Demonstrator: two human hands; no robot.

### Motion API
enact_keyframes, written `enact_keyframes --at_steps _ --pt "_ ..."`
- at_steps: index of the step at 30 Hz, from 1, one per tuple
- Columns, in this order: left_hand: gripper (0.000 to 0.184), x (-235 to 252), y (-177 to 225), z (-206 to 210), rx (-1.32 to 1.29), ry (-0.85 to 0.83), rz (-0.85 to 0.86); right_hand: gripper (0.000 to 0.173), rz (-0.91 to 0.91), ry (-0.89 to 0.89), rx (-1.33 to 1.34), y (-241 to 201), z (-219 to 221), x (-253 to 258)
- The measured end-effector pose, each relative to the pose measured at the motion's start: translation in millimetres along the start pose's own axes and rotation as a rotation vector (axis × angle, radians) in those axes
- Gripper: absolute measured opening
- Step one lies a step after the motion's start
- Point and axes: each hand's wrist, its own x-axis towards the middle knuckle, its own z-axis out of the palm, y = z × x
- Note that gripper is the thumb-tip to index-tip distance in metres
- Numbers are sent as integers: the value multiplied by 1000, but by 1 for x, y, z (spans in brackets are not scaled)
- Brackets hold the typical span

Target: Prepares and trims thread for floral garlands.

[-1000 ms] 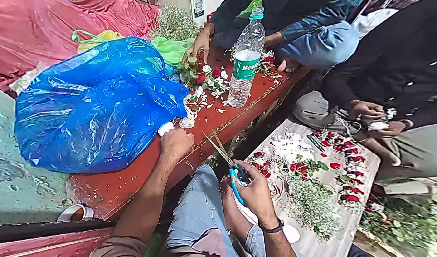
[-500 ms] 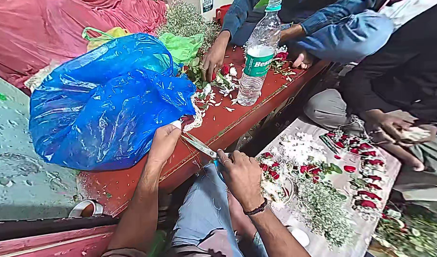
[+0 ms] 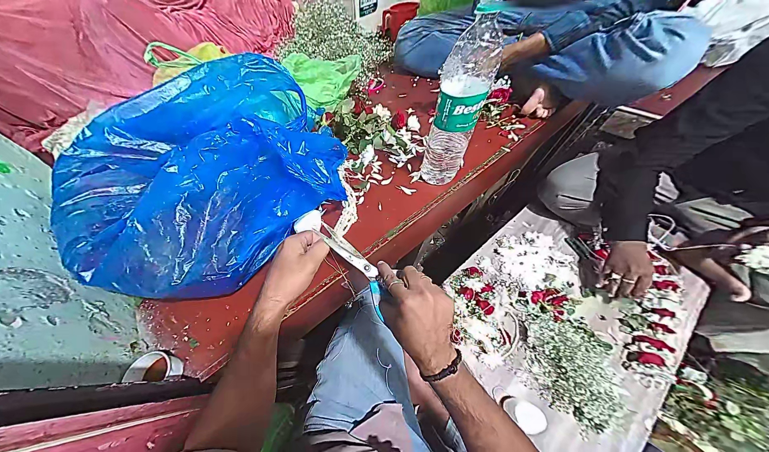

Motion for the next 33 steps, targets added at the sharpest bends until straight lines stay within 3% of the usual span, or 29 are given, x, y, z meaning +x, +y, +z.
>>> enact_keyframes --at_steps 7,10,13,15,19,23,27,33 --pt "22 -22 12 24 163 -114 11 39 -29 106 65 -11 9 11" --pt "22 -26 5 7 90 29 20 38 76 98 143 2 11 16" --pt "27 -25 -2 -27 123 260 32 48 313 -82 160 25 2 31" --pt "27 -29 -2 -37 -3 318 105 53 446 -229 131 37 -6 49" --pt "25 -52 15 -27 -450 96 378 38 463 -347 105 48 -11 83" --pt "28 -62 39 -22 -751 -38 468 32 311 -340 180 49 -9 103" --pt "29 -58 51 -12 -828 -115 489 27 283 -391 162 48 -15 113" --pt "28 -54 53 2 -833 -165 489 26 214 -485 97 32 15 141"
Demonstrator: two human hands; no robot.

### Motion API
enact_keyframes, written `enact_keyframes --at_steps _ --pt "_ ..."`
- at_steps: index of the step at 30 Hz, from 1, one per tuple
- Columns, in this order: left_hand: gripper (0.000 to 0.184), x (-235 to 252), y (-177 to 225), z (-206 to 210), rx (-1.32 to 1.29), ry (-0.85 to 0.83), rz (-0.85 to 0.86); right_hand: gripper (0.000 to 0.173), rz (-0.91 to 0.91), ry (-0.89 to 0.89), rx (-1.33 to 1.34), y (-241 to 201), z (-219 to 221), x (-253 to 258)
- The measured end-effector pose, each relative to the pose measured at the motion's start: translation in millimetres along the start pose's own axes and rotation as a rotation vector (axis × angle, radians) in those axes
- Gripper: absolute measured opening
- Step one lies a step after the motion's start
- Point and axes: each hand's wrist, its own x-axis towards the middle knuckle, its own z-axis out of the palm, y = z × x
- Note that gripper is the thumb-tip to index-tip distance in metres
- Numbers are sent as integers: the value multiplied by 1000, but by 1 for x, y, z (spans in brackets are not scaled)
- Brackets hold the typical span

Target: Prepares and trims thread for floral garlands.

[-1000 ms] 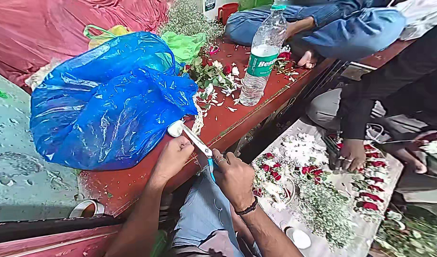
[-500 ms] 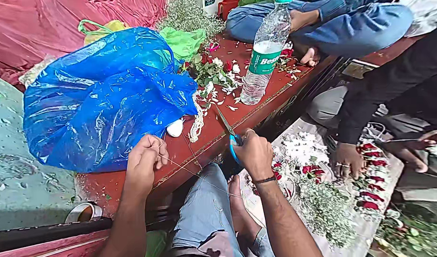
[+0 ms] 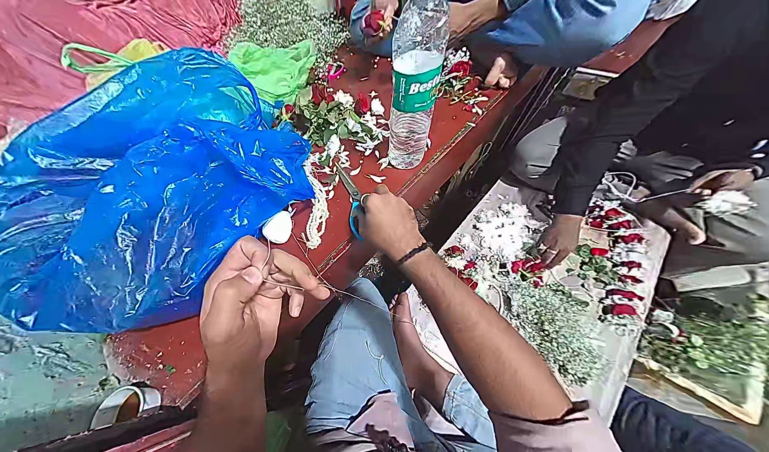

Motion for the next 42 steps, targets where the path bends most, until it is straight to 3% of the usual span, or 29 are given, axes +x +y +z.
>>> enact_keyframes --at_steps 2,5,6,8,10,12,15,19,22,24,27,30,32,34,38,42 --pt "28 -1 0 -1 20 3 6 27 -42 61 85 -10 1 10" --pt "30 3 7 -1 11 39 -8 28 -207 300 354 -1 3 -10" --pt "30 5 9 -3 -34 49 -16 29 -263 266 535 8 1 -33" --pt "33 14 12 -12 -126 70 -4 34 -367 -36 1013 34 8 -86" --pt "40 25 10 -26 -103 98 14 45 -372 -309 1433 69 50 -135" --pt "46 36 2 -35 -69 126 71 38 -251 -224 1630 106 110 -180" --pt "46 48 -14 -41 99 198 215 19 -12 126 1644 138 164 -235" --pt "39 61 -33 -50 854 282 488 15 28 373 1591 149 162 -265" --pt "35 59 -31 -34 1377 163 291 10 -11 483 1558 150 137 -268" --pt "39 48 -30 -22 1470 49 108 9 -7 488 1517 152 116 -271" --pt "41 15 -49 19 1352 -181 -17 10 -13 417 1368 146 86 -275" --pt "49 -38 -116 73 795 -570 -301 13 -89 334 1202 138 68 -277" --pt "39 -76 -165 88 419 -717 -504 13 -90 364 1183 136 67 -278" --pt "22 -98 -188 90 204 -709 -621 11 -16 451 1188 143 70 -283" --pt "21 -94 -171 73 74 -465 -684 7 139 577 1174 156 79 -297" --pt "37 -70 -150 75 148 -222 -381 7 141 528 1200 137 100 -283"
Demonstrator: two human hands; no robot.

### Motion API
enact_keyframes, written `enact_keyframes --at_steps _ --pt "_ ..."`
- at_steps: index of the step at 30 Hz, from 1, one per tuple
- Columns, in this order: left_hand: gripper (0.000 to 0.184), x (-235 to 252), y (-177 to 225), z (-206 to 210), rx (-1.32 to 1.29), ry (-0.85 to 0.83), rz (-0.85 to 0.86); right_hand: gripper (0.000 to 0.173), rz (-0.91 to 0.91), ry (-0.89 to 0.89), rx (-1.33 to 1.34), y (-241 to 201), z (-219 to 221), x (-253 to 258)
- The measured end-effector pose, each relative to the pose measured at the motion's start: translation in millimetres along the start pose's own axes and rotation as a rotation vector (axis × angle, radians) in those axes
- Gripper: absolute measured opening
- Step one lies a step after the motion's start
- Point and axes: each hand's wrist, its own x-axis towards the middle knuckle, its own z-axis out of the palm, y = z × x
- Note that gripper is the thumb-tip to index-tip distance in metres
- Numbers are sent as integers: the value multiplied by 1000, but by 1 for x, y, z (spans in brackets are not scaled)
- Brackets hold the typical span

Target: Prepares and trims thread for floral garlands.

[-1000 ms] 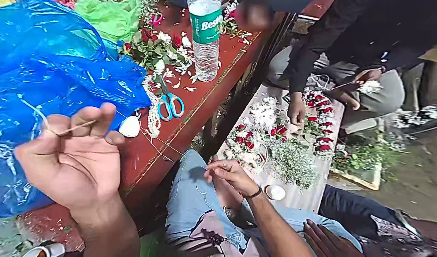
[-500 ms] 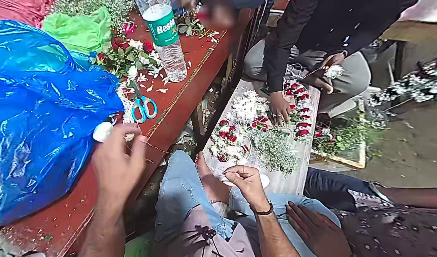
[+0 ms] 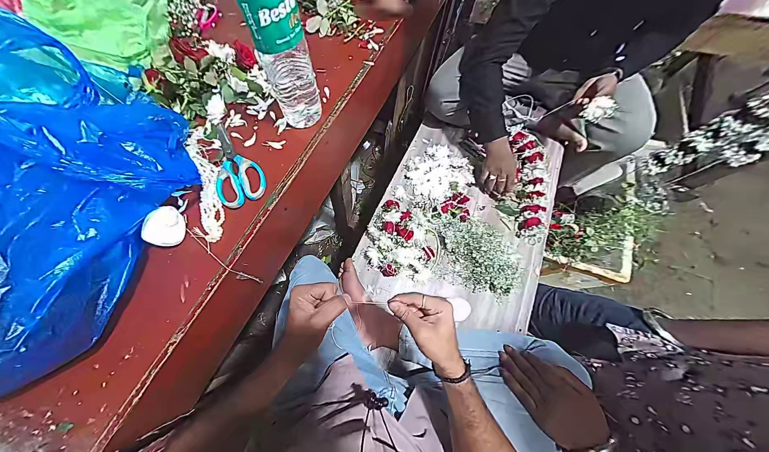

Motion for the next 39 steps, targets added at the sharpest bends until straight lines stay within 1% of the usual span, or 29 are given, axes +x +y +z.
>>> enact_keyframes --at_steps 1,3,4,5,6,7,9,11,12,13,14,15,16,17,18,19,20,21,22,24,26,27,29,30,31,32,33,36,39 --pt "32 4 13 -7 86 80 129 8 20 41 -39 7 4 1" --pt "23 7 58 -42 268 254 366 9 113 175 -106 33 -9 2" --pt "24 11 84 -62 341 354 444 9 149 232 -113 43 -21 2" --pt "28 17 106 -81 455 440 483 9 155 228 -121 45 -32 8" --pt "31 18 121 -100 665 512 435 9 157 173 -115 40 -38 12" --pt "37 11 133 -114 923 519 289 9 185 102 -101 29 -36 2" --pt "47 11 143 -127 1349 398 37 9 167 -7 -43 10 -29 5" --pt "69 9 139 -117 1542 268 -66 9 149 -67 16 -5 -24 12" --pt "74 7 134 -106 1558 248 -46 8 138 -96 50 -14 -22 14" --pt "70 7 126 -92 1534 249 28 8 123 -127 71 -25 -19 17" --pt "61 6 116 -75 1458 233 137 8 108 -163 73 -36 -16 20" --pt "52 6 104 -54 1342 172 218 9 100 -206 56 -47 -13 22" --pt "47 5 90 -33 1159 67 227 10 96 -248 31 -58 -8 26" --pt "44 6 72 -14 895 -67 196 11 99 -282 1 -66 -3 29" --pt "43 7 55 2 607 -203 92 12 108 -301 -24 -72 3 34" --pt "39 10 39 13 362 -295 -23 11 116 -315 -38 -76 7 39" --pt "30 13 30 18 192 -350 -106 10 118 -327 -40 -77 9 45" --pt "21 14 25 19 108 -348 -136 9 119 -338 -22 -77 10 50" --pt "15 15 24 16 79 -316 -128 9 121 -354 6 -76 9 53" --pt "13 16 29 3 59 -274 -69 11 125 -401 44 -66 1 55" --pt "13 19 37 -12 81 -245 -31 16 145 -408 -52 -39 -19 56" --pt "14 20 40 -19 105 -224 -25 16 169 -377 -207 -16 -34 54" --pt "14 23 43 -30 158 -180 -31 15 299 -320 -754 37 -65 46" --pt "15 23 42 -35 178 -157 -43 20 424 -361 -1054 58 -73 40" --pt "15 25 40 -40 193 -137 -50 25 537 -435 -1267 75 -75 35" --pt "15 28 38 -43 200 -119 -56 26 583 -489 -1407 92 -74 28" --pt "14 30 35 -45 199 -102 -62 26 564 -512 -1513 108 -71 21" --pt "15 33 33 -50 214 -41 -60 25 512 -520 -1595 129 -65 17" --pt "18 35 37 -54 251 58 -48 24 577 -472 -1453 126 -78 22"
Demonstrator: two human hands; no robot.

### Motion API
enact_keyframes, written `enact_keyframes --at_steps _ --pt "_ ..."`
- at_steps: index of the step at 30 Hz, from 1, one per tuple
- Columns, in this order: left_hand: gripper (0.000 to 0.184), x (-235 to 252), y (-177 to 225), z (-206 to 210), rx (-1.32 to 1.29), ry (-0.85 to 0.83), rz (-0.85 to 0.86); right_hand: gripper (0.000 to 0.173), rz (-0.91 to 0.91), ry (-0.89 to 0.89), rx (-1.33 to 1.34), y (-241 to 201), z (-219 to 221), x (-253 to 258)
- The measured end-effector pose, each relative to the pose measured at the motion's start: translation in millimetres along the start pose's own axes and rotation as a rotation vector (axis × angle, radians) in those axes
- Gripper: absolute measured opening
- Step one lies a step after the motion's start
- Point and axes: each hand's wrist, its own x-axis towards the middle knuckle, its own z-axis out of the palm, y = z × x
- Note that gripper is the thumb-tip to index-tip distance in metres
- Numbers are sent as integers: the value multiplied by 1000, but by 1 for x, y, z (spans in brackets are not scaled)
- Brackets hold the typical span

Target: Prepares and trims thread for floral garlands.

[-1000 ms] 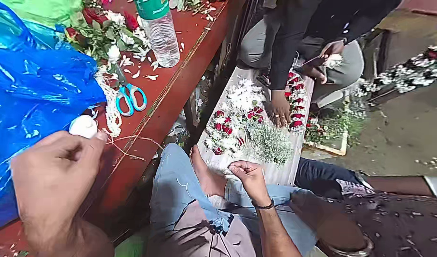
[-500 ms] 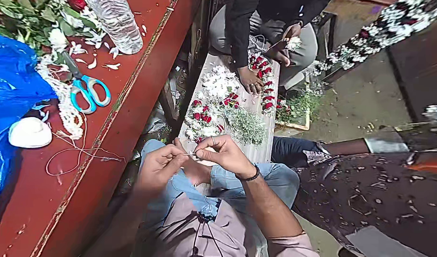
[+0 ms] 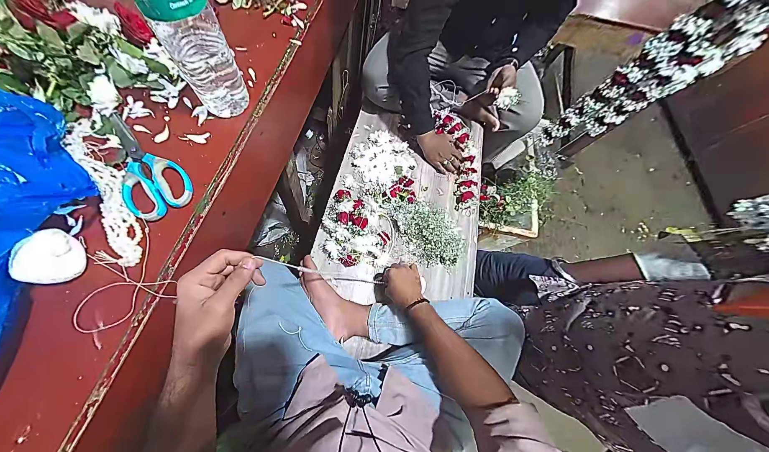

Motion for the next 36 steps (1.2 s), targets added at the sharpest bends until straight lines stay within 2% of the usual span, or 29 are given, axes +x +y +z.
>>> enact_keyframes --at_steps 3,6,9,11,14,16,17,20,23,26,28,30,32,36 --pt "24 2 -5 -5 -11 79 -37 25 -22 34 441 23 -21 -16" --pt "25 5 -22 6 -89 30 -78 17 -183 126 888 24 -50 -48" --pt "23 8 -35 50 -220 -208 -138 14 -307 187 998 2 -92 -78" --pt "23 10 -40 84 -249 -413 -167 14 -358 117 1084 -13 -112 -87" --pt "22 8 -52 123 -113 -647 -87 22 -334 -57 1332 -29 -123 -88" --pt "24 5 -58 139 -12 -730 -3 33 -292 -106 1477 -35 -123 -88" --pt "25 4 -60 143 -2 -769 24 32 -274 -95 1524 -36 -122 -87" --pt "25 0 -73 147 -113 -848 72 17 -239 -12 1585 -36 -121 -90" --pt "28 2 -76 140 -169 -820 76 17 -246 3 1614 -32 -119 -91" --pt "41 1 -74 128 -259 -711 31 20 -299 10 1651 -28 -115 -90" --pt "51 1 -72 119 -303 -572 -81 20 -367 18 1644 -32 -114 -88" --pt "44 3 -69 115 -315 -467 -226 18 -450 78 1567 -39 -113 -89" --pt "30 8 -65 111 -305 -492 -352 17 -517 170 1488 -45 -114 -90" --pt "32 14 -57 104 -396 -723 -489 16 -607 280 1469 -58 -114 -93"
